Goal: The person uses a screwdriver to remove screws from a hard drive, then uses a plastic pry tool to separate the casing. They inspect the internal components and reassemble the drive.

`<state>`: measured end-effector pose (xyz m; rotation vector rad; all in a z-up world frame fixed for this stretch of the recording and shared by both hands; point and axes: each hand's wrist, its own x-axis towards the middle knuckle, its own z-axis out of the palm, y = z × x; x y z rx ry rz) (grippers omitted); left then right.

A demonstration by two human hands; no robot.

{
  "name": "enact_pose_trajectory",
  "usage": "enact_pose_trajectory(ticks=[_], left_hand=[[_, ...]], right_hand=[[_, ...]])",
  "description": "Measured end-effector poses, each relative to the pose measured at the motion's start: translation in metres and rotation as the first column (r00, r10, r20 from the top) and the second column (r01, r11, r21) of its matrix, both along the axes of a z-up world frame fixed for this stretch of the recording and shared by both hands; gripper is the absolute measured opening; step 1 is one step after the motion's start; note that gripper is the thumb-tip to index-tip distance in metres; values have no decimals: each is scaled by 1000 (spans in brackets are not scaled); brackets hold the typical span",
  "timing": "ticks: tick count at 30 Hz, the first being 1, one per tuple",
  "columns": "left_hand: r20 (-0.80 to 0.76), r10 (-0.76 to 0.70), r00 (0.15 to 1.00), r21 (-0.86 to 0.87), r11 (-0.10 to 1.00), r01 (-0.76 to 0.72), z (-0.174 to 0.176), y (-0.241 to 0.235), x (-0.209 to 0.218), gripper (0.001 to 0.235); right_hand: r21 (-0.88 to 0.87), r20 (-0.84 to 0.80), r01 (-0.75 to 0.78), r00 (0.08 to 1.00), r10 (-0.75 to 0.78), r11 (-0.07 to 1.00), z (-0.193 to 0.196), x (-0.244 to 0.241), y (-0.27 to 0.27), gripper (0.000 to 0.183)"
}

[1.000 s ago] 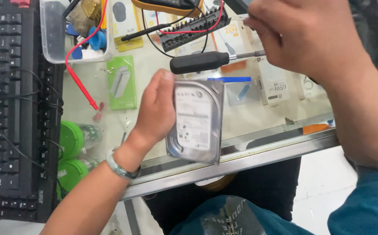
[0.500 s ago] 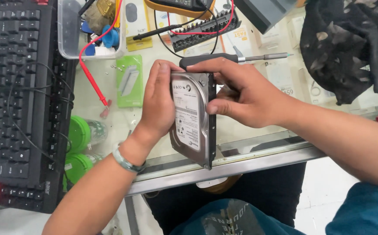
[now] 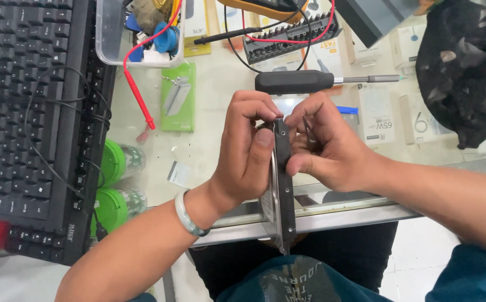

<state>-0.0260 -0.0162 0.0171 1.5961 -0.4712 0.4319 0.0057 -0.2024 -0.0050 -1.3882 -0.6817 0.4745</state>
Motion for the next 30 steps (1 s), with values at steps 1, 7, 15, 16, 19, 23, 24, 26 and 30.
enact_pose_trajectory(ticks=[1, 7, 15, 16, 19, 23, 24, 26, 30], left_hand=[[-2, 2, 1000, -1, 1000, -2, 0, 0, 0, 32], [-16, 43, 999, 20, 999, -42, 0, 0, -1, 25], [-53, 61, 997, -19, 998, -62, -5, -2, -2, 26], [-52, 62, 997, -19, 998, -63, -7, -2, -2, 26], [-52, 38, 998, -66, 997, -42, -10, -3, -2, 23], [-1, 39, 999, -88, 995, -38, -12, -5, -2, 24], [12, 29, 1000, -99, 995, -28, -12, -5, -2, 25], [30, 23, 999, -108, 994, -19, -11, -6, -3, 26], [71, 27, 997, -104, 994, -19, -12, -8, -7, 28]], right_hand=[[-1, -2, -2, 1000, 2, 1000, 2, 0, 0, 53], [-58, -26, -57, 998, 55, 997, 15, 1, 1, 52], [-71, -71, -55, 996, 50, 996, 20, -1, 1, 52], [-71, -71, -57, 996, 52, 996, 19, -1, 0, 52], [-71, -61, -55, 997, 51, 996, 17, -2, 0, 51], [-27, -30, -59, 998, 58, 998, 16, -3, 2, 51], [-3, -44, -67, 997, 67, 998, 16, -4, 2, 51], [-5, -25, -76, 997, 75, 997, 16, -6, 1, 51], [5, -5, -94, 996, 94, 996, 16, -11, -1, 52]])
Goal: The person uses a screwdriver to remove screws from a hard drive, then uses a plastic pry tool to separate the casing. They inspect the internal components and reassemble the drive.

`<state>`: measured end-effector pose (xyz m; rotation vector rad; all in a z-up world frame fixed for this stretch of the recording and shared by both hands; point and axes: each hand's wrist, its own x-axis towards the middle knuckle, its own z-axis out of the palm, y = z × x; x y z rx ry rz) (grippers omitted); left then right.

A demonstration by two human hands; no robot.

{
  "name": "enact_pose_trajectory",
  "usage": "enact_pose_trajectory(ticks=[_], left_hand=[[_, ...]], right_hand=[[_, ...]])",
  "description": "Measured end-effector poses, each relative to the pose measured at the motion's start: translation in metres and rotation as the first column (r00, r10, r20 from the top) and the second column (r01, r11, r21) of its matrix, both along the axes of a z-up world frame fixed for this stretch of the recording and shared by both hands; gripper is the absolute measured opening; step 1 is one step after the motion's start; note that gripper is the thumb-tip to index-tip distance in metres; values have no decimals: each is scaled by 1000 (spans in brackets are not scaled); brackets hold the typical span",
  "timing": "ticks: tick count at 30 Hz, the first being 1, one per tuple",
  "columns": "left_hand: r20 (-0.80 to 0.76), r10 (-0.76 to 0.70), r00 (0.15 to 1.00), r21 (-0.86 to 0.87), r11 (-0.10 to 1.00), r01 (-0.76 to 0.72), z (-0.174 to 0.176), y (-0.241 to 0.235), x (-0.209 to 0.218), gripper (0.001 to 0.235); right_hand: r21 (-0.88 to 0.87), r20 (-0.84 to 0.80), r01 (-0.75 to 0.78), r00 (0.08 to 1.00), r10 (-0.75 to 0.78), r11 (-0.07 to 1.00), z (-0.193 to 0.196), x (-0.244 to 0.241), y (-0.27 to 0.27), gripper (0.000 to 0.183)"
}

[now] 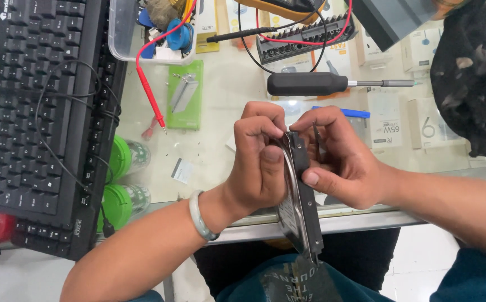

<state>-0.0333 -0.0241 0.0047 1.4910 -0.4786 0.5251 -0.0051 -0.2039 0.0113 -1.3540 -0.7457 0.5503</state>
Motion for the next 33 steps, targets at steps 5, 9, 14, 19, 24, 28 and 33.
enact_pose_trajectory(ticks=[5, 9, 14, 19, 24, 28, 33], left_hand=[[3, 13, 1000, -2, 1000, -13, -1, -1, 0, 31], [-5, 20, 1000, 1, 1000, -20, 0, -2, 0, 33], [-11, 55, 998, 17, 998, -55, 0, -1, 2, 31], [-3, 52, 999, -23, 998, -52, 2, -3, 3, 26], [-19, 22, 1000, -26, 999, -23, 4, -2, 3, 27], [-27, -26, 999, -49, 999, 24, 5, -2, 3, 24], [-5, 34, 999, -13, 999, -34, 9, -2, 4, 30]], right_hand=[[3, 57, 38, 998, -38, 999, -6, -1, 3, 53], [53, 28, 77, 997, -78, 996, -9, -4, 8, 63], [-4, -66, 96, 993, -96, 995, -17, -10, 7, 83], [43, -34, 104, 994, -102, 994, -10, -12, 12, 69], [72, -24, 82, 996, -80, 994, -9, -13, 10, 62], [69, -47, 79, 996, -76, 994, -10, -13, 8, 63], [77, -147, 41, 989, -29, 996, -10, -12, 6, 62]])
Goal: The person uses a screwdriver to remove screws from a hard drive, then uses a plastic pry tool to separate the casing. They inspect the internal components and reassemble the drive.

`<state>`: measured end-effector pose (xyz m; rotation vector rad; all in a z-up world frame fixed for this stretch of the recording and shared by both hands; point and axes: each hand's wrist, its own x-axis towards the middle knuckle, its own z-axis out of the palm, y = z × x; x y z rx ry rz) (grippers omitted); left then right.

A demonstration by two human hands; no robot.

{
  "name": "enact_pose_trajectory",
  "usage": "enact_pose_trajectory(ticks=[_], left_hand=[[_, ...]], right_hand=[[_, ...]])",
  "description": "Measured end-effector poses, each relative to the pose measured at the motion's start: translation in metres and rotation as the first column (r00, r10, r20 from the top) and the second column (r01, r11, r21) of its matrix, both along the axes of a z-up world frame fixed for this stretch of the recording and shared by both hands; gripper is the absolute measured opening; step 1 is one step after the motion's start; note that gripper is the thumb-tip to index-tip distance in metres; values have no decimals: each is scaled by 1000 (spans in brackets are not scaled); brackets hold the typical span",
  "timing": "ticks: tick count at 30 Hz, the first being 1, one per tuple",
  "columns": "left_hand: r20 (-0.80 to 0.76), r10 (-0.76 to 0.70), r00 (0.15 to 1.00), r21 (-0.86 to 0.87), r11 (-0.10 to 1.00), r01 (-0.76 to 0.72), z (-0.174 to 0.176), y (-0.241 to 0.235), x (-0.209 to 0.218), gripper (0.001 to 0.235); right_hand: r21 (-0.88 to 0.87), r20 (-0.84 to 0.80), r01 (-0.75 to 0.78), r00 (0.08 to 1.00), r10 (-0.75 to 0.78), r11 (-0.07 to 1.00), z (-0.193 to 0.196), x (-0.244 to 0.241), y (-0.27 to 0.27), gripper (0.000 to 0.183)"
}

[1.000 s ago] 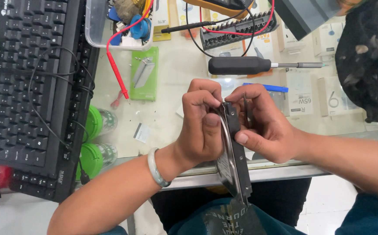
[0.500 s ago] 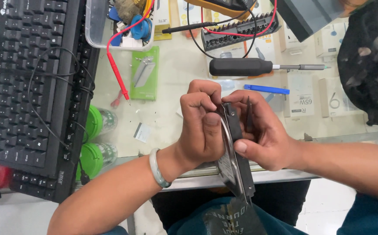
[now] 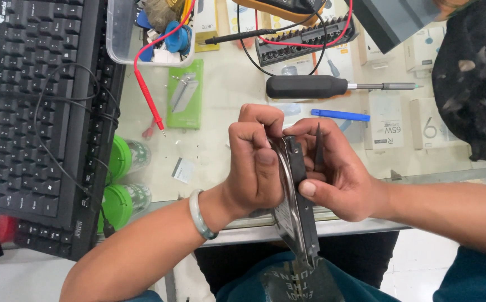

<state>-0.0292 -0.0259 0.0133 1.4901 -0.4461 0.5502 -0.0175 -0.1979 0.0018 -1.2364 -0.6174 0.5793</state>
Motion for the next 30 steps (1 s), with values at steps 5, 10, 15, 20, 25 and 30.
enact_pose_trajectory(ticks=[5, 10, 15, 20, 25, 30], left_hand=[[11, 0, 1000, -5, 1000, 0, -2, 0, 1, 31], [21, 16, 1000, 10, 1000, -16, -2, -1, 2, 32], [17, 1, 1000, 2, 1000, -1, -1, 0, 2, 34], [-2, -17, 1000, -21, 1000, 17, -2, -2, 4, 33], [-1, -23, 1000, -24, 999, 23, -3, -2, 6, 28], [-43, -11, 999, 3, 1000, 11, -4, -1, 8, 31]], right_hand=[[-10, 1, -1, 1000, 1, 1000, 0, 1, 0, 60], [-29, -38, -1, 999, 0, 1000, 0, 3, -1, 61], [-13, -2, -14, 1000, 14, 1000, 3, 5, 1, 58], [-17, -16, 7, 1000, -8, 1000, 2, 5, 1, 61], [5, -41, 10, 999, -9, 1000, 2, 7, 4, 61], [-6, -81, 24, 996, -24, 1000, 2, 9, 5, 59]])
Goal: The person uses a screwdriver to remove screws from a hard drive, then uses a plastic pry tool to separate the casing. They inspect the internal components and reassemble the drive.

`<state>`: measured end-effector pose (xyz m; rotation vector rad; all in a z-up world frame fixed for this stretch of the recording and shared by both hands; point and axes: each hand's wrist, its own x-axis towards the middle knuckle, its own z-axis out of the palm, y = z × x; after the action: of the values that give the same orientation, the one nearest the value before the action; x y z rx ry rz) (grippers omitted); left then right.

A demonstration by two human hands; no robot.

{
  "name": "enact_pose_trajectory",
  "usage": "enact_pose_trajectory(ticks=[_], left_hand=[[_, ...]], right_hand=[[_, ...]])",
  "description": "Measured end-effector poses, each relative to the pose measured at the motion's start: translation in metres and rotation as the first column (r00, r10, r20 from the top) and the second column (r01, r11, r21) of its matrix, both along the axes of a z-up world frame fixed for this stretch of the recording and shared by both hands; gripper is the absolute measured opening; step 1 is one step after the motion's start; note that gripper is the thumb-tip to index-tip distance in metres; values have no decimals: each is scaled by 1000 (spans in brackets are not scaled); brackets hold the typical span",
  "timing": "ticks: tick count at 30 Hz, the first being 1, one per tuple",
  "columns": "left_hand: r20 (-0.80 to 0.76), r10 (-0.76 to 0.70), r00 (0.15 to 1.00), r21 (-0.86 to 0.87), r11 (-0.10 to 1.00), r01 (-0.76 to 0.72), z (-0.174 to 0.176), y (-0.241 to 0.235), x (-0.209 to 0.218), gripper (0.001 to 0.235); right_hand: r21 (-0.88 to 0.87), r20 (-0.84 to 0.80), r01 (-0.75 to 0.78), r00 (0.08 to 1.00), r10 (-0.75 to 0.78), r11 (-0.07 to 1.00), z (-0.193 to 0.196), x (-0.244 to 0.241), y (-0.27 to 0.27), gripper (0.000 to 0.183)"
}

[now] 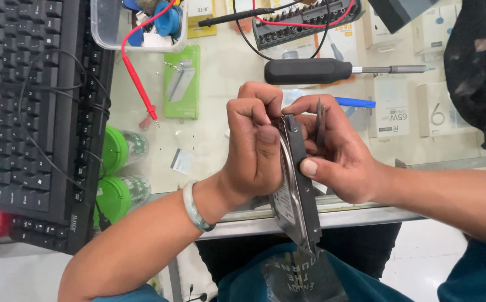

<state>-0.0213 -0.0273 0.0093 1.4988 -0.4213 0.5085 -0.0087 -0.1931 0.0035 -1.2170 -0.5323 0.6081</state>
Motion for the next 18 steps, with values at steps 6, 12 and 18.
enact_pose_trajectory(ticks=[6, 12, 18], left_hand=[[1, -17, 1000, -2, 1000, 17, 0, 1, 0, 28], [-52, -130, 990, 9, 991, 130, 1, 13, 6, 22], [-250, -471, 846, -361, 856, 369, -10, 20, 18, 11]], right_hand=[[-2, 29, 16, 999, -16, 1000, -5, 1, -1, 62], [-36, 135, 70, 989, -65, 997, -11, -3, 4, 72], [-303, 385, 327, 901, -199, 895, -13, 17, 6, 40]])
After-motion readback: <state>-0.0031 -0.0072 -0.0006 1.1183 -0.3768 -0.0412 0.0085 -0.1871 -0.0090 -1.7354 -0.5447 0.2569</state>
